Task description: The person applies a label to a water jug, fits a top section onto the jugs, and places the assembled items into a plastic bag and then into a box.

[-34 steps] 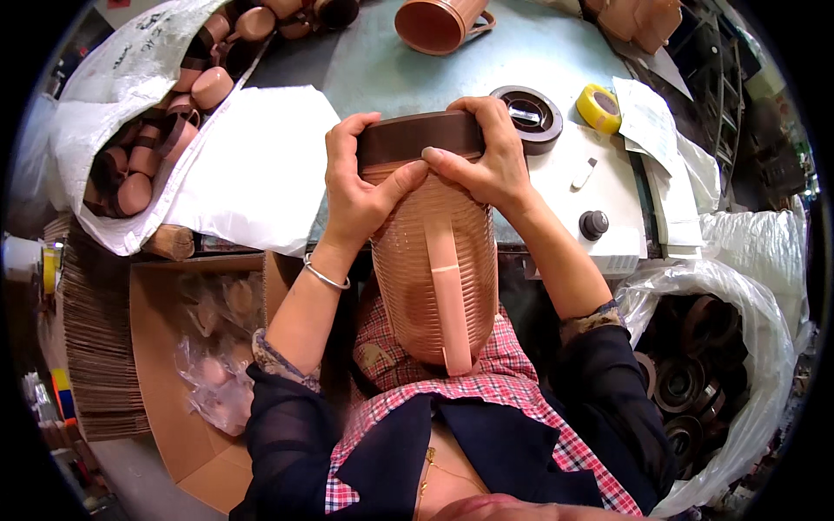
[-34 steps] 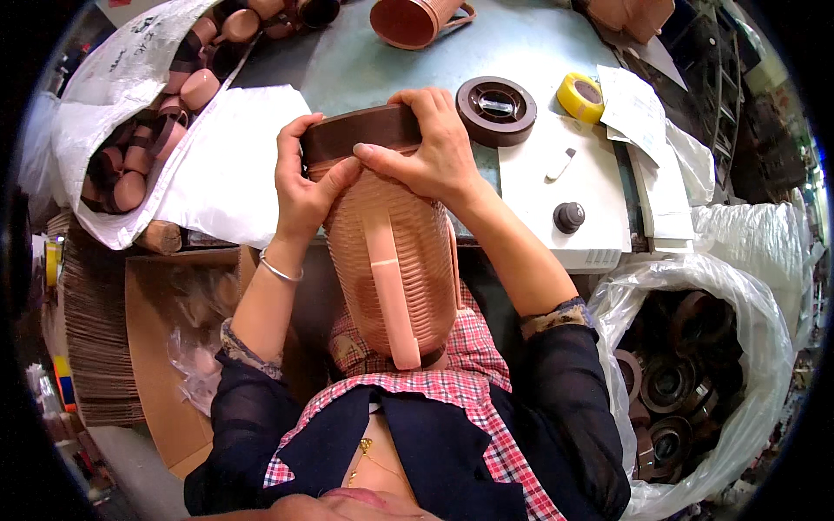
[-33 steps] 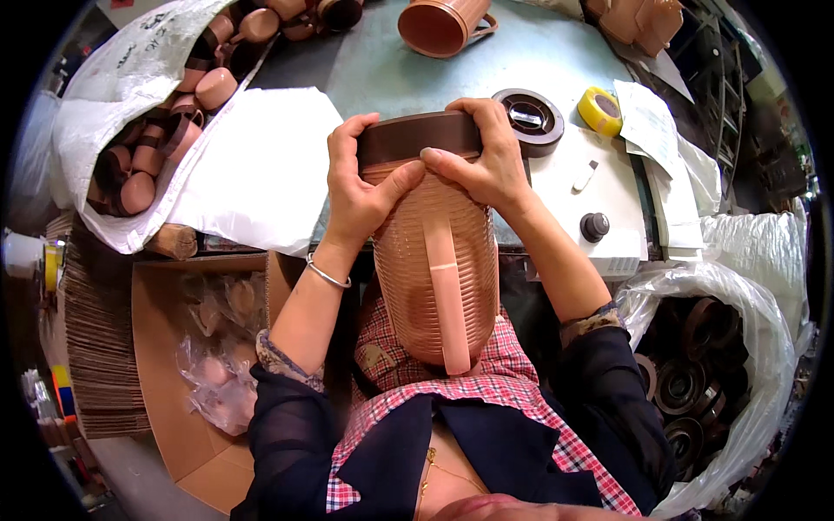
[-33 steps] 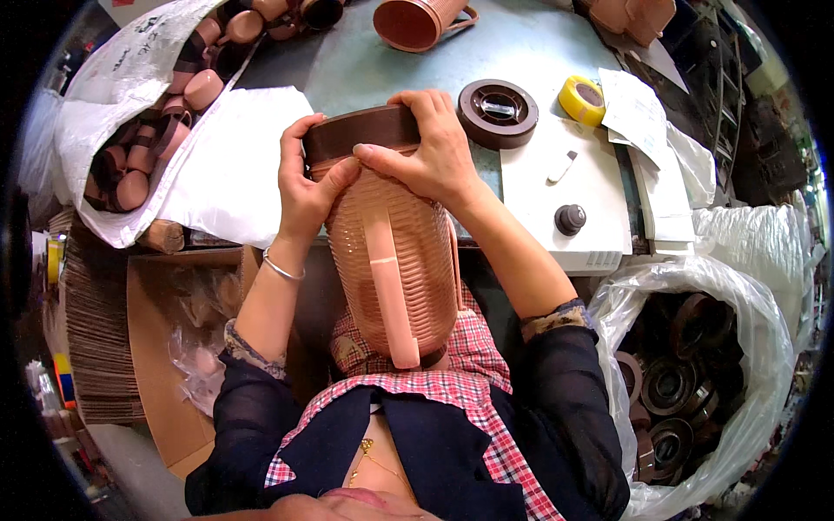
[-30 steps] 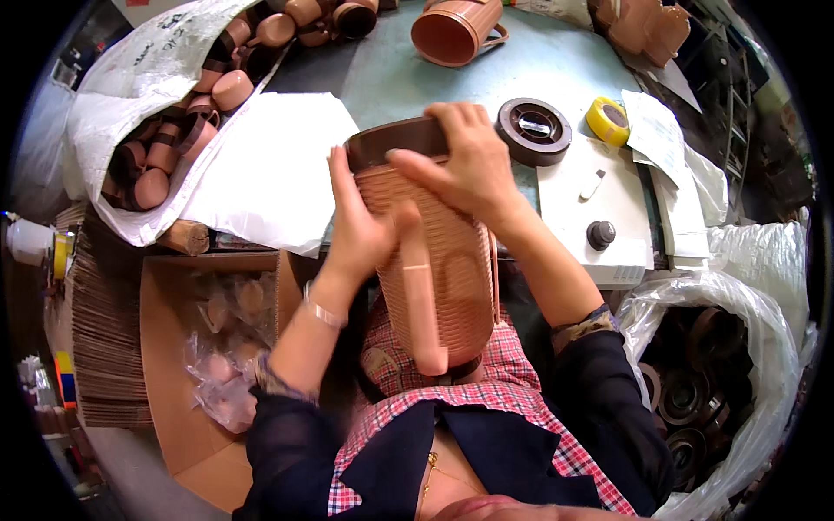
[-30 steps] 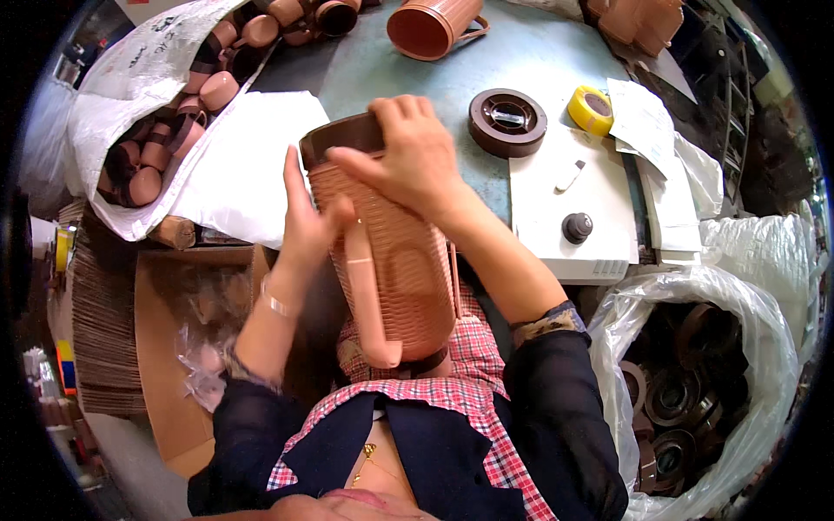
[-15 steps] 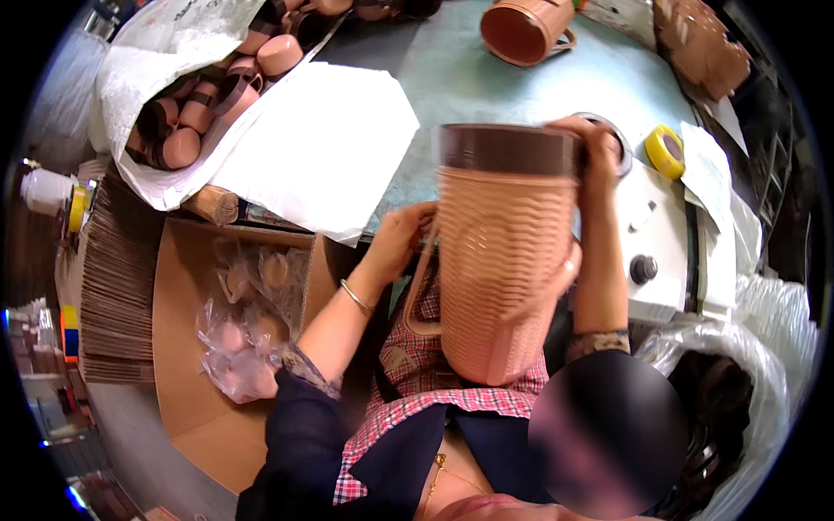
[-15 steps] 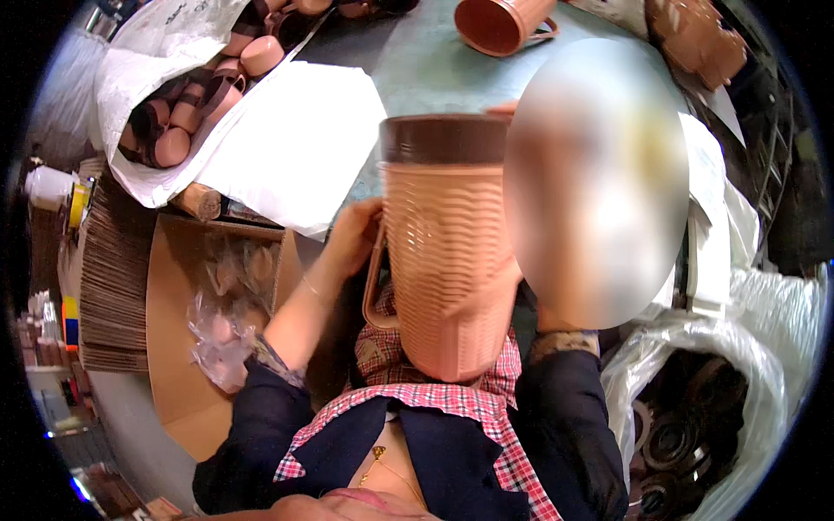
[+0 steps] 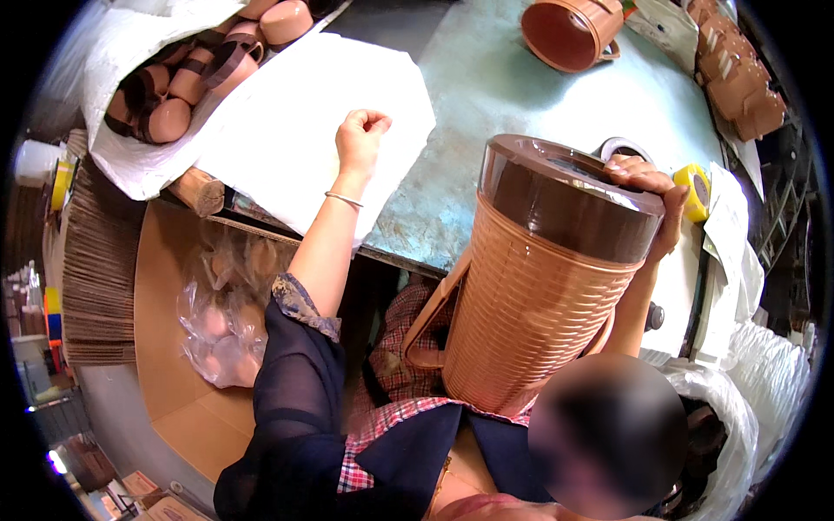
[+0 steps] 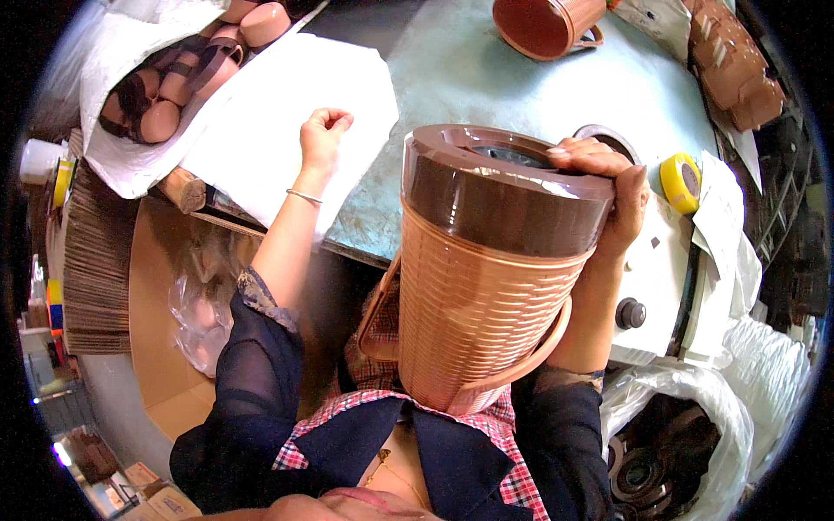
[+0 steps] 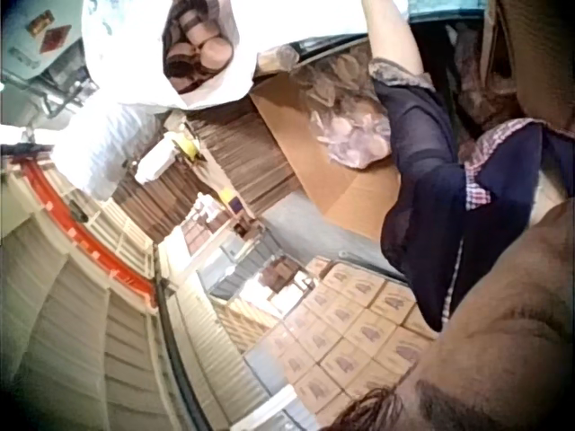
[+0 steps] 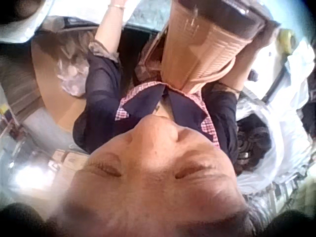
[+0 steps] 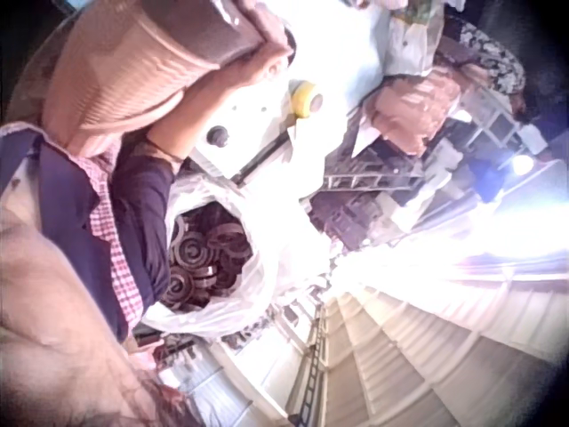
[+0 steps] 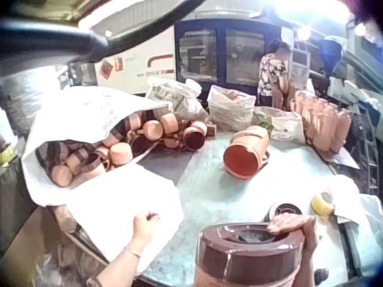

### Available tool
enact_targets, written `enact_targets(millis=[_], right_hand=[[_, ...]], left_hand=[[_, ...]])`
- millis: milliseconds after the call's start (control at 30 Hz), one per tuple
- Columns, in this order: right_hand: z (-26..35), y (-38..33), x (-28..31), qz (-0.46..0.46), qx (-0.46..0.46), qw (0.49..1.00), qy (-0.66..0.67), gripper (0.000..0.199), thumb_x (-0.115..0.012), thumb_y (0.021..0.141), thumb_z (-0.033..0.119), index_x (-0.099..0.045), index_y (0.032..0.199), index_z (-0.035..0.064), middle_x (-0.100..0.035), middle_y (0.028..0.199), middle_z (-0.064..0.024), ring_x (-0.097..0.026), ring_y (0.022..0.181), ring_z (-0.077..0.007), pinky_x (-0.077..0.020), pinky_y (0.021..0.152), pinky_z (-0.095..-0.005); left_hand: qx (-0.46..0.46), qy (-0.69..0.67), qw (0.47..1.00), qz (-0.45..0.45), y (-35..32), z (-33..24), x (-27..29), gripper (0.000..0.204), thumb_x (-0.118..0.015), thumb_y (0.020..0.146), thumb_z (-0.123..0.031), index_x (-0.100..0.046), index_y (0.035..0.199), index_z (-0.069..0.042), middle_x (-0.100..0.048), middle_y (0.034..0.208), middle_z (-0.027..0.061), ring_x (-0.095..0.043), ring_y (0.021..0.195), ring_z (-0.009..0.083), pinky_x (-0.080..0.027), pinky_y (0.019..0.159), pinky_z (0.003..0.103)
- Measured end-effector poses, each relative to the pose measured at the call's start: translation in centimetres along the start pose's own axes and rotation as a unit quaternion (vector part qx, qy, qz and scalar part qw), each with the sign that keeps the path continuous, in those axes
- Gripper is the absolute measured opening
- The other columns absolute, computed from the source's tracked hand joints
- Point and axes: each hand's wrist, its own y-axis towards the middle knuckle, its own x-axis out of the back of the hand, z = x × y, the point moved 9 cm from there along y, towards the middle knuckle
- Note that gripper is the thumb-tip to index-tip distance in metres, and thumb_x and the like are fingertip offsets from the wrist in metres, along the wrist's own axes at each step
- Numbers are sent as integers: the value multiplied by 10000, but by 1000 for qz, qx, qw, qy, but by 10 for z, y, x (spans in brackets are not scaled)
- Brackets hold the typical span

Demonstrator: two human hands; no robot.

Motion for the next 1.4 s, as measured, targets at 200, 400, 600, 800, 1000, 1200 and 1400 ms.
enact_targets(millis=[200, 400, 600, 800, 1000, 1200, 1400], right_hand=[[-70, -19, 14, -151, -236, 950, -138, 435, -431, 917, 403, -613, 814, 22, -641, 810, -139, -581, 777, -224, -446, 759, -299], [-57, -35, -12, -115, -170, 869, -450, 384, -487, 901, 379, -613, 840, 21, -640, 818, -114, -574, 759, -194, -445, 721, -263], [-49, -1, 12, -163, -170, 914, -329, 330, -538, 888, 335, -604, 865, 13, -611, 774, -56, -524, 657, -137, -426, 623, -247], [-14, -134, 65, -219, -121, 956, -153, 513, -484, 875, 480, -544, 896, -29, -492, 603, 6, -389, 476, -53, -300, 440, -224], [19, -335, 0, 88, -361, 904, -211, 675, -528, 846, 421, -345, 1318, -26, -578, 569, -84, -553, 492, -129, -460, 533, -274], [12, -349, -29, 121, -379, 846, -355, 334, -506, 824, 218, -487, 1082, 7, -580, 756, -232, -602, 658, -320, -458, 576, -369], [107, -244, -96, 147, -79, 932, -321, 797, -459, 869, 498, -224, 1334, -106, -479, 549, -68, -508, 461, -163, -373, 440, -270]], left_hand=[[-16, -169, 984, -58, -34, -40, -27, 44, -652, 765, -33, -625, 741, -8, -600, 704, 51, -544, 614, 119, -446, 574, 241], [-70, -145, 985, -70, -58, -82, -40, 36, -561, 796, -20, -590, 817, -16, -582, 756, 52, -548, 674, 137, -447, 605, 234], [175, -625, 760, 44, -64, -111, 3, 129, -484, 915, -147, -464, 817, -67, -463, 651, -5, -432, 559, 86, -382, 505, 202], [40, -206, 955, 209, -156, -106, 39, 790, -801, 588, -182, -363, 1224, -17, -499, 1127, 71, -477, 1066, 173, -424, 889, 301], [232, -113, 846, 466, -314, -37, 30, 592, -787, 623, -153, -524, 1132, -4, -596, 1087, 93, -541, 993, 176, -447, 861, 305], [-246, 93, 871, 414, -389, -81, 31, 467, -767, 616, -216, -606, 1018, -38, -624, 938, 121, -600, 836, 300, -483, 758, 349], [-245, 157, 949, 120, -304, -185, 75, 348, -684, 680, -70, -578, 994, 34, -618, 823, 139, -578, 650, 257, -473, 619, 341]])
